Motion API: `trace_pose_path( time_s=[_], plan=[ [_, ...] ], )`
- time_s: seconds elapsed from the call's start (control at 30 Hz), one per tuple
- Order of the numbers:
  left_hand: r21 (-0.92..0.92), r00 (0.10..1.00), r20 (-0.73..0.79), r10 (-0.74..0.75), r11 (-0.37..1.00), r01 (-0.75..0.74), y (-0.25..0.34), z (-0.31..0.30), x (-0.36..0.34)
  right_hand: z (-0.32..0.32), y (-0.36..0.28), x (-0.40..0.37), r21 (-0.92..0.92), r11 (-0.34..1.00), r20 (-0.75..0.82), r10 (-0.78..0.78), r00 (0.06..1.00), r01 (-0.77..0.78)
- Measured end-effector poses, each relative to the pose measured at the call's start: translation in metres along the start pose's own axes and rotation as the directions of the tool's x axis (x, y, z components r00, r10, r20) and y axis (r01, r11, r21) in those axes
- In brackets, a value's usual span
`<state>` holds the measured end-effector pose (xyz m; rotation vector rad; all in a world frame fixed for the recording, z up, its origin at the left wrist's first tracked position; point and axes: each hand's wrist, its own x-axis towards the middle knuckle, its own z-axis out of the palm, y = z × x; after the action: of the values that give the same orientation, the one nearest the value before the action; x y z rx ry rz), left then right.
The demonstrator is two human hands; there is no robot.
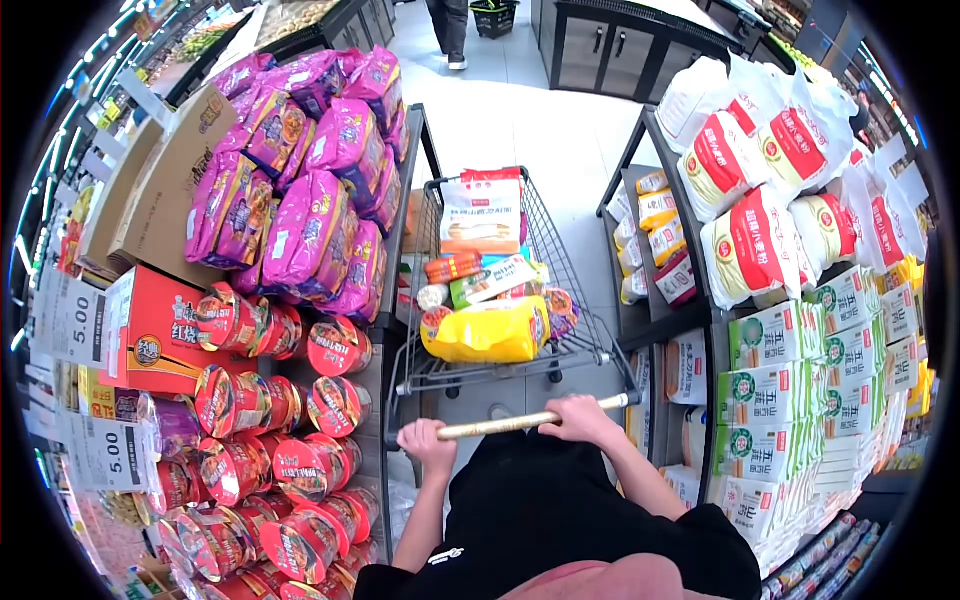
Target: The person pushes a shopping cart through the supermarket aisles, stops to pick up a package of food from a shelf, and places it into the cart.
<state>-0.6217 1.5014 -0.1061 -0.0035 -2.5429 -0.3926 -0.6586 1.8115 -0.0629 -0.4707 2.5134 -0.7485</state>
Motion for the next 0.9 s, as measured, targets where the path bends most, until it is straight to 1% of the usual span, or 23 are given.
trace_pose_path(
  time_s=[0.03,0.07,0.13,0.17,0.23,0.27,0.3,0.33,0.4,0.43,0.5,0.53,0.57,0.63,0.67,0.7,0.77,0.83,0.9],
  plan=[
    [-0.007,1.000,0.006,-0.005,1.000,0.005,0.002,-0.002,-0.003,-0.004,0.001,-0.005,0.041,0.999,0.008,0.013,1.000,-0.013],
    [-0.007,1.000,0.019,-0.010,1.000,0.010,0.005,-0.006,-0.006,-0.007,0.005,-0.008,0.034,0.999,0.001,0.009,1.000,-0.009],
    [-0.013,0.998,0.046,-0.032,0.999,0.033,0.008,-0.010,-0.011,-0.017,0.018,-0.016,-0.021,0.972,0.065,0.237,0.969,-0.236],
    [-0.016,0.999,0.039,-0.033,0.999,0.033,0.008,-0.011,-0.012,-0.030,0.028,-0.025,-0.074,0.948,0.046,0.312,0.949,-0.308],
    [-0.050,0.994,0.091,-0.056,0.997,0.060,0.013,-0.013,-0.012,-0.024,0.064,-0.035,-0.078,0.939,-0.159,0.320,0.934,-0.336],
    [-0.044,0.993,0.107,-0.051,0.997,0.056,0.016,-0.013,-0.012,-0.018,0.074,-0.035,-0.087,0.937,-0.164,0.321,0.933,-0.337],
    [-0.047,0.992,0.111,-0.055,0.997,0.061,0.019,-0.016,-0.009,-0.017,0.075,-0.037,-0.127,0.938,-0.208,0.292,0.933,-0.322],
    [-0.050,0.984,0.173,-0.052,0.997,0.062,0.022,-0.019,-0.005,-0.015,0.075,-0.038,-0.164,0.938,-0.253,0.260,0.932,-0.306],
    [-0.043,0.953,0.303,-0.025,0.998,0.040,0.030,-0.031,0.010,-0.017,0.076,-0.037,-0.194,0.931,-0.272,0.251,0.929,-0.308],
    [-0.038,0.952,0.304,-0.026,0.999,0.039,0.030,-0.032,0.014,-0.018,0.077,-0.037,-0.224,0.923,-0.295,0.241,0.925,-0.312],
    [-0.018,0.831,0.556,0.014,1.000,-0.005,0.028,-0.033,0.021,-0.017,0.084,-0.036,-0.242,0.918,-0.316,0.231,0.920,-0.313],
    [0.041,0.749,0.662,0.024,0.997,-0.069,0.026,-0.031,0.027,-0.017,0.088,-0.036,-0.263,0.911,-0.332,0.225,0.916,-0.319],
    [0.044,0.751,0.659,0.023,0.997,-0.070,0.025,-0.029,0.033,-0.017,0.091,-0.036,-0.261,0.912,-0.334,0.221,0.916,-0.316],
    [0.013,0.532,0.844,0.061,0.991,-0.134,0.032,-0.028,0.046,-0.018,0.096,-0.040,-0.303,0.900,-0.398,0.179,0.900,-0.313],
    [0.028,0.446,0.894,0.042,0.988,-0.149,0.039,-0.029,0.054,-0.015,0.102,-0.040,-0.298,0.906,-0.425,0.155,0.892,-0.299],
    [0.025,0.409,0.911,0.048,0.985,-0.171,0.041,-0.026,0.053,-0.014,0.105,-0.042,-0.296,0.908,-0.420,0.156,0.894,-0.298],
    [0.013,0.413,0.909,0.058,0.986,-0.167,0.049,-0.032,0.052,-0.014,0.109,-0.048,-0.331,0.902,-0.442,0.113,0.890,-0.279],
    [0.038,0.453,0.891,0.040,0.986,-0.162,0.056,-0.036,0.043,-0.012,0.111,-0.054,-0.328,0.908,-0.465,0.084,0.882,-0.260],
    [0.060,0.470,0.882,0.019,0.986,-0.152,0.060,-0.040,0.032,-0.005,0.113,-0.062,-0.341,0.907,-0.500,0.050,0.864,-0.249]
  ],
)
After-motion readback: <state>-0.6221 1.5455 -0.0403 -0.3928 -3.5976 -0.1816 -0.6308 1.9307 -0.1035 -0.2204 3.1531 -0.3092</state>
